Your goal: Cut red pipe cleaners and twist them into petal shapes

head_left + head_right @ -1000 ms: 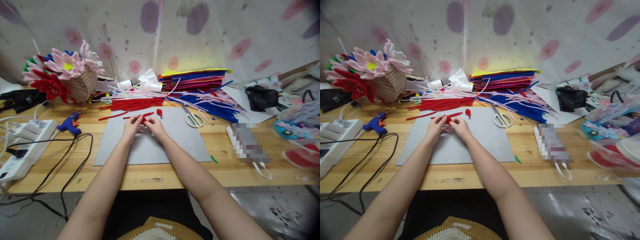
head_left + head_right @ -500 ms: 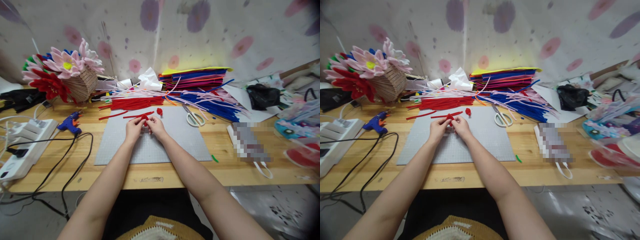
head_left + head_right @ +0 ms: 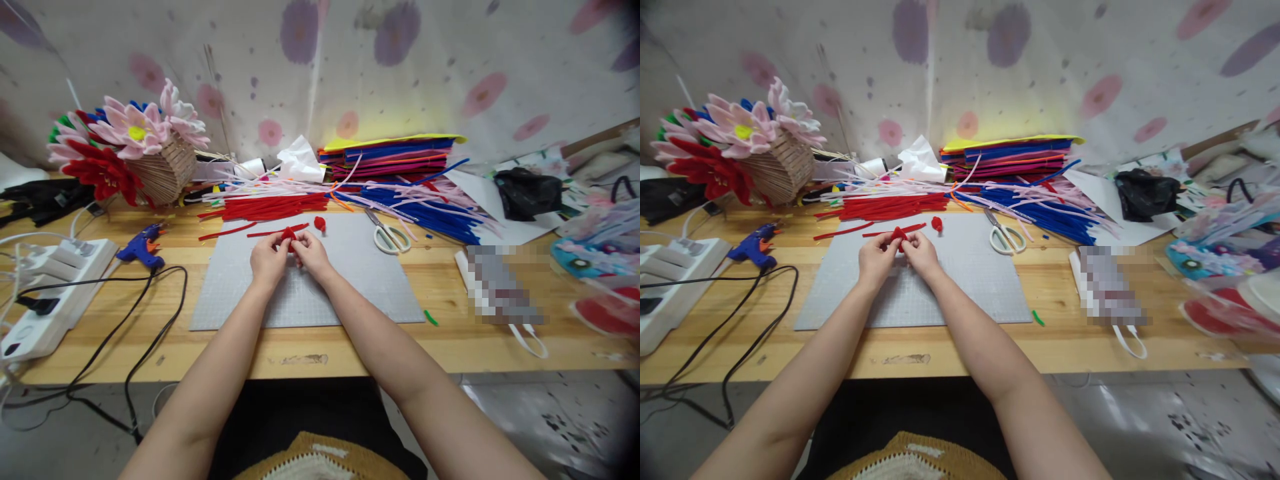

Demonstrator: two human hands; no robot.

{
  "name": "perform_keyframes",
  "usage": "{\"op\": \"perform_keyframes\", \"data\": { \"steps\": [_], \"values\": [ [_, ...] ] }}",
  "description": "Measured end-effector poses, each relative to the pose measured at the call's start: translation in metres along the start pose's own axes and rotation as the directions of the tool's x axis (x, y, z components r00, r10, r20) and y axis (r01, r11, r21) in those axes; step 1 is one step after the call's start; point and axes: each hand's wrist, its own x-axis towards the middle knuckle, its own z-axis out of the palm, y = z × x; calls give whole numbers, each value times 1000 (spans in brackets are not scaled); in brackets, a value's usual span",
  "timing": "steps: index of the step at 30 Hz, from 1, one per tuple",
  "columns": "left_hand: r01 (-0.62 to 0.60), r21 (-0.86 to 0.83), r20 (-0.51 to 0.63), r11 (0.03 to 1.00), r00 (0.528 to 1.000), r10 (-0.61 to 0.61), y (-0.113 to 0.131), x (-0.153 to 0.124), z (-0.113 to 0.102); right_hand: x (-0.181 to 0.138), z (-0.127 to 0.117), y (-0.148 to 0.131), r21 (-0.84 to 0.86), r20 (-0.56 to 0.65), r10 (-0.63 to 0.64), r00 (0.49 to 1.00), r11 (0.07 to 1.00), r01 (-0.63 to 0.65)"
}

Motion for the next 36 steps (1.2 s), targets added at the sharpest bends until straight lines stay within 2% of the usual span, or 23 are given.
{"op": "perform_keyframes", "data": {
  "steps": [3,5,12,16,19,21,24,26,30,33,36],
  "values": [
    [-9,-94,96,995,995,18,-4,1,0,0,-3,-4,65,89,51,995,996,-57],
    [-26,-102,103,994,994,37,-5,1,-1,-1,-4,-4,64,101,44,994,997,-51],
    [-132,140,2,981,991,133,2,-6,0,1,0,3,-142,-132,-93,987,987,74],
    [-133,225,-41,965,988,145,8,-7,1,0,1,1,-201,-167,-146,975,973,111],
    [-125,259,-55,958,988,144,8,-6,2,-1,1,-1,-184,-157,-155,975,975,126],
    [-112,192,-10,975,993,116,5,-4,2,-1,0,-1,-116,-99,-114,989,988,102],
    [-59,0,73,998,996,59,-1,0,3,0,-2,0,-15,18,-22,1000,1000,23],
    [-14,-72,91,997,996,21,-4,1,3,1,-3,1,2,43,6,999,1000,-6],
    [16,9,65,1000,998,-16,1,0,0,0,-2,2,-94,-52,-55,997,994,50],
    [-31,123,5,992,1000,31,9,-2,0,-2,0,1,-193,-154,-146,977,974,115],
    [-69,164,-23,984,997,74,13,-3,0,-4,1,0,-237,-179,-189,966,961,144]
  ]
}}
